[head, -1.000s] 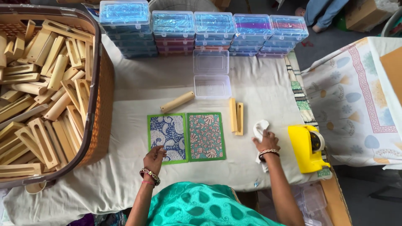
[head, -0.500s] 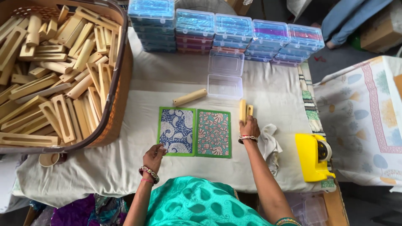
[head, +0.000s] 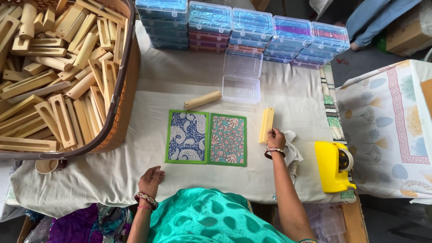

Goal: The person wipes a clear plastic container with a white cloth, then takes purple metallic foil sheets from a basket, wraps a foil sheet around a wooden handle piece on the table, and presses and rolls the wrapped handle with both hands to smooth the foil around it.

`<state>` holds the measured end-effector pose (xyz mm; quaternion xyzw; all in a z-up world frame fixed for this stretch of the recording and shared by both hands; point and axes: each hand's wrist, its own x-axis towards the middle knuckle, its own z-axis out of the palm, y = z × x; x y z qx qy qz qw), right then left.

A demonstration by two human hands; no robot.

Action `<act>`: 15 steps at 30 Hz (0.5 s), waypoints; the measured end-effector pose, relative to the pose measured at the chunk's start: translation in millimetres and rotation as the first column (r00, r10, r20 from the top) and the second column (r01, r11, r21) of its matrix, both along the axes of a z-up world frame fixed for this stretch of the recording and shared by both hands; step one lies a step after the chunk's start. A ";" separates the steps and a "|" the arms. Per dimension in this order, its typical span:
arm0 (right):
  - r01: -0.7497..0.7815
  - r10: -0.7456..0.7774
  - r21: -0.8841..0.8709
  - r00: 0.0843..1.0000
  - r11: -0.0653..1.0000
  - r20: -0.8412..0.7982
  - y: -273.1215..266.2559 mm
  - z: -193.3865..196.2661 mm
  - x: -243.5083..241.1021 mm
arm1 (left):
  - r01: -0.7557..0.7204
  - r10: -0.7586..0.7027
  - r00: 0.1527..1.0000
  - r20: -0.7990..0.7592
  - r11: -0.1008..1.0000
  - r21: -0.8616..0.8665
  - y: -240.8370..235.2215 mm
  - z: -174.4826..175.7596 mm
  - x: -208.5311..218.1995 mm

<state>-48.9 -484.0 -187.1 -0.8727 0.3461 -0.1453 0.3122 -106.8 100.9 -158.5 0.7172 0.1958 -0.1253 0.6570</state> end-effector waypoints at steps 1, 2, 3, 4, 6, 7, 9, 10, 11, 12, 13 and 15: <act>-0.001 0.001 0.000 1.000 1.000 -0.002 14.1 19.5 1.3 | -0.001 0.001 1.000 -0.002 1.000 0.000 -2.0 1.0 0.9; 0.012 -0.013 -0.041 1.000 0.999 -0.023 28.3 39.0 2.6 | -0.004 0.004 1.000 0.007 1.000 -0.010 -3.8 2.0 1.6; 0.022 -0.026 -0.084 0.999 0.996 -0.042 42.3 58.7 5.0 | -0.009 0.009 1.000 0.017 1.000 -0.021 -5.9 2.9 2.8; 0.020 -0.024 -0.084 0.999 0.996 -0.042 49.6 68.8 7.5 | -0.011 0.012 1.000 0.017 1.000 -0.021 -7.1 6.1 2.7; -0.050 0.007 -0.199 0.977 0.979 -0.213 63.4 89.3 12.4 | 0.020 -0.020 1.000 0.020 1.000 0.007 -10.0 12.2 4.5; -0.050 0.007 -0.199 0.977 0.979 -0.213 63.5 85.6 14.1 | 0.019 -0.020 1.000 0.021 1.000 0.007 -10.2 12.8 4.4; -0.056 -0.031 -0.277 0.954 0.959 -0.299 64.3 78.0 18.3 | 0.023 -0.023 1.000 0.010 0.999 0.029 -10.2 14.0 4.0; -0.058 -0.028 -0.277 0.954 0.959 -0.298 65.7 77.3 17.9 | 0.020 -0.020 1.000 0.011 0.999 0.030 -9.2 12.9 3.9; -0.067 -0.028 -0.275 0.944 0.959 -0.327 66.8 76.5 16.3 | 0.013 -0.013 1.000 0.005 1.000 0.025 -8.6 11.6 2.1; -0.075 -0.028 -0.273 0.934 0.959 -0.356 68.1 75.6 14.8 | 0.005 -0.005 1.000 -0.002 1.000 0.020 -7.8 10.2 0.4; -0.079 -0.025 -0.275 0.933 0.958 -0.358 67.8 75.7 14.3 | 0.002 -0.002 1.000 -0.004 1.000 0.019 -7.3 7.6 -0.6; -0.085 -0.025 -0.330 0.949 0.940 -0.314 67.6 75.4 13.1 | -0.014 0.014 1.000 0.009 1.000 -0.018 -5.9 2.3 -2.8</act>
